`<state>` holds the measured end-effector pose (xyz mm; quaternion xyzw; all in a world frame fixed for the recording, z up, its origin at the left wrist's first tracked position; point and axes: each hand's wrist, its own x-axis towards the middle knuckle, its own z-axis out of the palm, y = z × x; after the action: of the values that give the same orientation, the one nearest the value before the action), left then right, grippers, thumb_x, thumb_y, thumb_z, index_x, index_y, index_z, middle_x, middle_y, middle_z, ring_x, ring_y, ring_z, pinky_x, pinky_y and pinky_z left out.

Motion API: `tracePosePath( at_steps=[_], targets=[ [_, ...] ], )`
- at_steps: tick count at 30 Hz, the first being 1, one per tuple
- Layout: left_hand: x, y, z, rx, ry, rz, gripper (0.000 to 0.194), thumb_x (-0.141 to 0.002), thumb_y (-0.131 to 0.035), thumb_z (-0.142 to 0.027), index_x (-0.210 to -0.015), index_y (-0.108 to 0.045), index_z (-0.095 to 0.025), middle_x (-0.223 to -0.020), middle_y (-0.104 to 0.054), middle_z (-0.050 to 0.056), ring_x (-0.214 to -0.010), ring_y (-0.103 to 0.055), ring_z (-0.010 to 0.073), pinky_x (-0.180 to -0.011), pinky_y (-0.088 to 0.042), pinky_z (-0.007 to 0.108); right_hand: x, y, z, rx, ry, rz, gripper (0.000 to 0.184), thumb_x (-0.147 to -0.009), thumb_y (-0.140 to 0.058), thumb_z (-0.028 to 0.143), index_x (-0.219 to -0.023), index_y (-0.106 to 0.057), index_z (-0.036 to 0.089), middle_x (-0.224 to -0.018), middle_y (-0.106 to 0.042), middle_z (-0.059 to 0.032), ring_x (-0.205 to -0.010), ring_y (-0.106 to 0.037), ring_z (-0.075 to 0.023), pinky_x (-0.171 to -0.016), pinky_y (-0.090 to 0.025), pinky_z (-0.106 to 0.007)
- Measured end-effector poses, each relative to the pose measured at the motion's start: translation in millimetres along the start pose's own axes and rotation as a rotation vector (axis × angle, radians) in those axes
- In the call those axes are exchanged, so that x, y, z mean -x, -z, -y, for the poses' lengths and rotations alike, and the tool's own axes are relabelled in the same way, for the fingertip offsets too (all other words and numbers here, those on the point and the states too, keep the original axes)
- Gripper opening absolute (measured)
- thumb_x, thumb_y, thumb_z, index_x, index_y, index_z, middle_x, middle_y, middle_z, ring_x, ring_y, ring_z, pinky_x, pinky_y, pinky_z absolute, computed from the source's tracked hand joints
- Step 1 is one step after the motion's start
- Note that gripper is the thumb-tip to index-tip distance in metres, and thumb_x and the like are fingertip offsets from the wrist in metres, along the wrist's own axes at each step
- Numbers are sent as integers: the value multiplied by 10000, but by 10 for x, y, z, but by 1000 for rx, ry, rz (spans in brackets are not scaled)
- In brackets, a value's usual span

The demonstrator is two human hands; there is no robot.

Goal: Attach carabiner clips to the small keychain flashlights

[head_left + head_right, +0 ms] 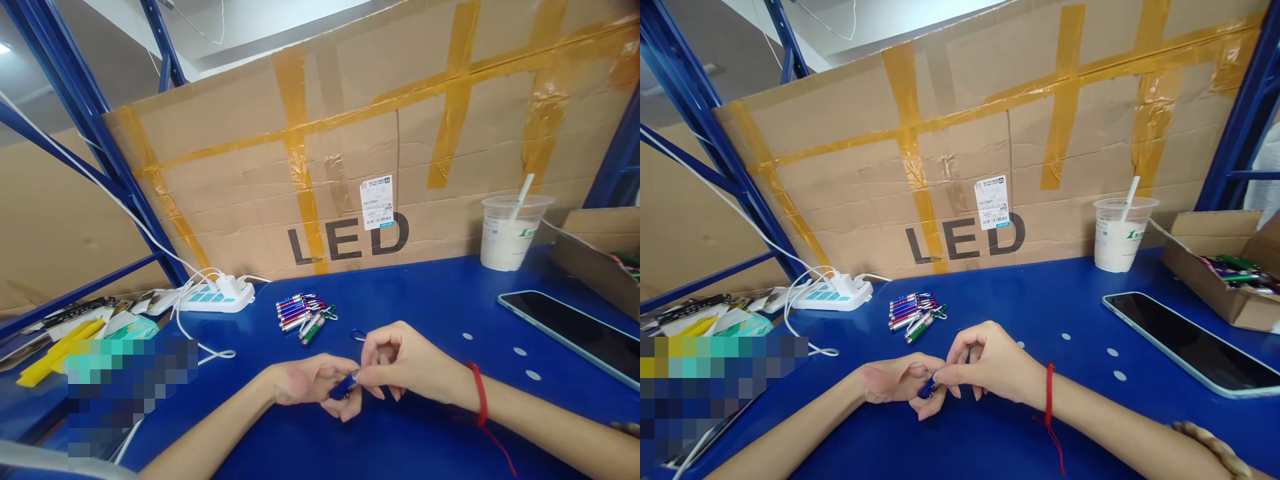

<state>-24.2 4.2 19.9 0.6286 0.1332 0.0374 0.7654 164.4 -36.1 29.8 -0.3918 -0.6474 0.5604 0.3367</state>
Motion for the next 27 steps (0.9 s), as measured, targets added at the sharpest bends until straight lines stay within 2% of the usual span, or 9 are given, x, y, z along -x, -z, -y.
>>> tracePosePath(
  at_steps=[6,10,12,14,16,18,21,24,27],
  targets=[
    [9,-12,-28,19,-4,59,900,-362,-655,-761,-991,-633,-118,-599,-478,-27,-494,-277,79,-508,-201,259,30,-17,5,-26,-52,5,255,-595,-750,317,-607,-571,136,-448,-579,34,-333,-431,-41,-335,-313,-135],
    [17,2,-7,48,2,66,766,-434,-696,-695,-945,-650,-125,-617,-487,-23,-495,-258,70,-517,-214,260,9,-4,-67,-77,-95,45,255,-611,-738,315,-615,-555,137,-457,-583,31,-332,-435,-39,-336,-330,-133],
    [18,-15,14,47,30,-11,643,-496,-751,-585,-938,-651,-129,-635,-504,-22,-494,-257,62,-510,-215,247,-13,11,-117,-118,-106,47,258,-617,-733,317,-621,-547,138,-461,-580,35,-328,-433,-37,-329,-328,-129],
    [12,-57,30,33,62,-135,512,-569,-777,-451,-954,-644,-140,-663,-524,-19,-490,-259,52,-501,-215,227,-40,32,-158,-151,-112,26,259,-624,-727,320,-623,-543,138,-459,-569,43,-322,-429,-32,-319,-315,-122],
    [-6,-114,39,43,63,-243,449,-671,-714,-446,-990,-626,-143,-681,-516,-14,-496,-261,50,-505,-219,215,-66,60,-185,-148,-126,-20,258,-625,-725,322,-626,-547,135,-466,-565,46,-325,-431,-29,-317,-319,-116],
    [-36,-176,44,97,3,-280,462,-768,-582,-522,-1015,-608,-132,-688,-503,-2,-484,-252,47,-500,-208,214,-84,93,-200,-108,-152,-75,255,-620,-728,321,-632,-559,131,-446,-551,51,-324,-420,-26,-318,-326,-113],
    [-85,-255,52,121,-57,-324,457,-836,-479,-523,-1015,-602,-121,-710,-512,23,-495,-282,58,-505,-225,222,-86,140,-217,-47,-175,-102,242,-617,-729,315,-639,-578,127,-376,-494,70,-307,-386,-24,-318,-328,-113],
    [-107,-299,62,-43,-68,-381,450,-871,-427,-491,-978,-629,-102,-694,-531,34,-504,-301,71,-488,-237,224,-63,169,-215,-35,-138,-71,228,-614,-730,309,-631,-595,126,-394,-472,72,-328,-414,-36,-325,-346,-123],
    [-102,-312,79,-206,-71,-473,348,-853,-501,-400,-932,-657,-99,-645,-548,18,-506,-325,73,-487,-258,219,-35,169,-185,-16,-101,-88,237,-551,-774,298,-583,-621,120,-558,-518,41,-369,-461,-36,-322,-348,-134]
  ],
)
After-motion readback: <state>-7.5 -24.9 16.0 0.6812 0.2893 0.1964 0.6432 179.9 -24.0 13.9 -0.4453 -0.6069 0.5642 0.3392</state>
